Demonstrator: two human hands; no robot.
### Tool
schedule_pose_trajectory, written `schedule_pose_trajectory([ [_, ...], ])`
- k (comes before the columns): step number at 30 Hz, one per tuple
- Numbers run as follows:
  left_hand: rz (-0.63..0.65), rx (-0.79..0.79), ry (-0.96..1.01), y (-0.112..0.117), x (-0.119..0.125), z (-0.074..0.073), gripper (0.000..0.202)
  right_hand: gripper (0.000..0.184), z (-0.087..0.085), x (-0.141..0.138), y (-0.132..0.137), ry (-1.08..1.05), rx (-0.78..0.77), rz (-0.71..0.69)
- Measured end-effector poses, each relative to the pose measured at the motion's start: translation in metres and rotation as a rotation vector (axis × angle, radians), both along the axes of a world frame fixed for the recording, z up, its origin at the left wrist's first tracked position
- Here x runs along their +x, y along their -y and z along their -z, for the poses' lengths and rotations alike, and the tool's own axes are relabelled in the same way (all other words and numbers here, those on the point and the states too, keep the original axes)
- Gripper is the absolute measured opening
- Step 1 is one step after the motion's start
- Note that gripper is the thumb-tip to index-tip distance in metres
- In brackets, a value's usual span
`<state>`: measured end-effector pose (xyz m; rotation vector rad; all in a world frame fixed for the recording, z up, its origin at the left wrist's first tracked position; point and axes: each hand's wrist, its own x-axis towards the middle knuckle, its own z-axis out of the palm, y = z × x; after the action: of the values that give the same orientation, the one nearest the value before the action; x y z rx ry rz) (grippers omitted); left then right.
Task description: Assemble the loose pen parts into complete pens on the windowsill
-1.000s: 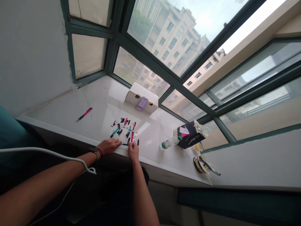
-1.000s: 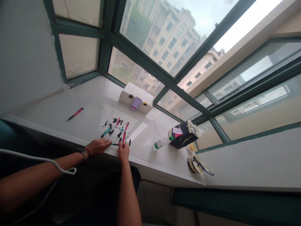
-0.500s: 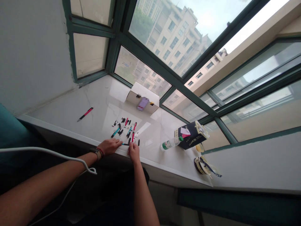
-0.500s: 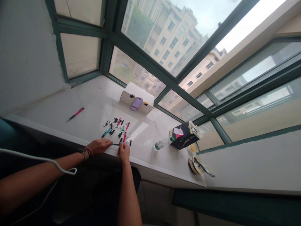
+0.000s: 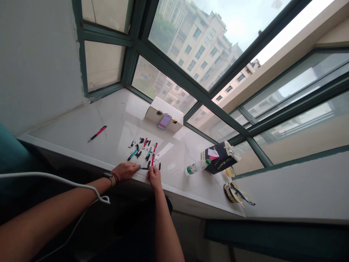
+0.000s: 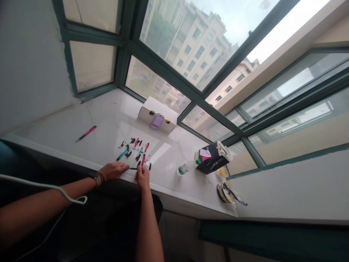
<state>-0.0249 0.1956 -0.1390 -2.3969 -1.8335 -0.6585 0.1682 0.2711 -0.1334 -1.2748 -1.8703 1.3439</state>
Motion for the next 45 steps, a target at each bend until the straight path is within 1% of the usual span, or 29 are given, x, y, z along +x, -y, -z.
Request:
schedule_pose_trajectory([
  [4, 0.01, -0.01, 0.006, 0.0, 0.0, 0.0, 0.02, 0.043, 0.0, 0.001, 0.0, -0.006, 0.004, -0.002],
  [12, -0.004, -0.038, 0.015, -0.001, 0.001, 0.004, 0.023, 0.037, -0.002, 0.003, 0.002, -0.139, -0.045, -0.022],
  [19, -0.005, -0.074, 0.099, -0.002, 0.0, 0.003, 0.026, 0.033, 0.004, 0.002, 0.001, -0.201, -0.096, 0.006],
  [24, -0.008, -0.082, 0.156, -0.001, 0.001, 0.005, 0.028, 0.033, 0.004, 0.001, 0.002, -0.216, -0.104, 0.035],
  [30, -0.011, -0.117, 0.327, -0.001, 0.001, 0.009, 0.025, 0.037, 0.001, -0.002, 0.0, -0.15, -0.087, 0.086],
  [35, -0.056, -0.179, 0.536, -0.003, 0.002, 0.01, 0.017, 0.039, -0.004, -0.004, 0.002, -0.109, -0.085, 0.098],
  [38, -0.121, -0.186, 0.704, -0.003, 0.003, 0.009, 0.012, 0.04, -0.005, -0.005, 0.003, -0.099, -0.066, 0.139],
  [41, -0.229, -0.174, 0.911, -0.001, 0.005, 0.005, 0.007, 0.04, -0.003, -0.005, 0.002, -0.066, -0.05, 0.191],
  [43, -0.294, -0.181, 1.036, 0.001, 0.005, 0.002, 0.011, 0.039, -0.001, -0.004, 0.002, -0.045, -0.026, 0.211],
  [45, -0.341, -0.183, 1.109, 0.002, 0.006, -0.001, 0.015, 0.037, 0.0, -0.005, 0.001, -0.024, -0.01, 0.229],
])
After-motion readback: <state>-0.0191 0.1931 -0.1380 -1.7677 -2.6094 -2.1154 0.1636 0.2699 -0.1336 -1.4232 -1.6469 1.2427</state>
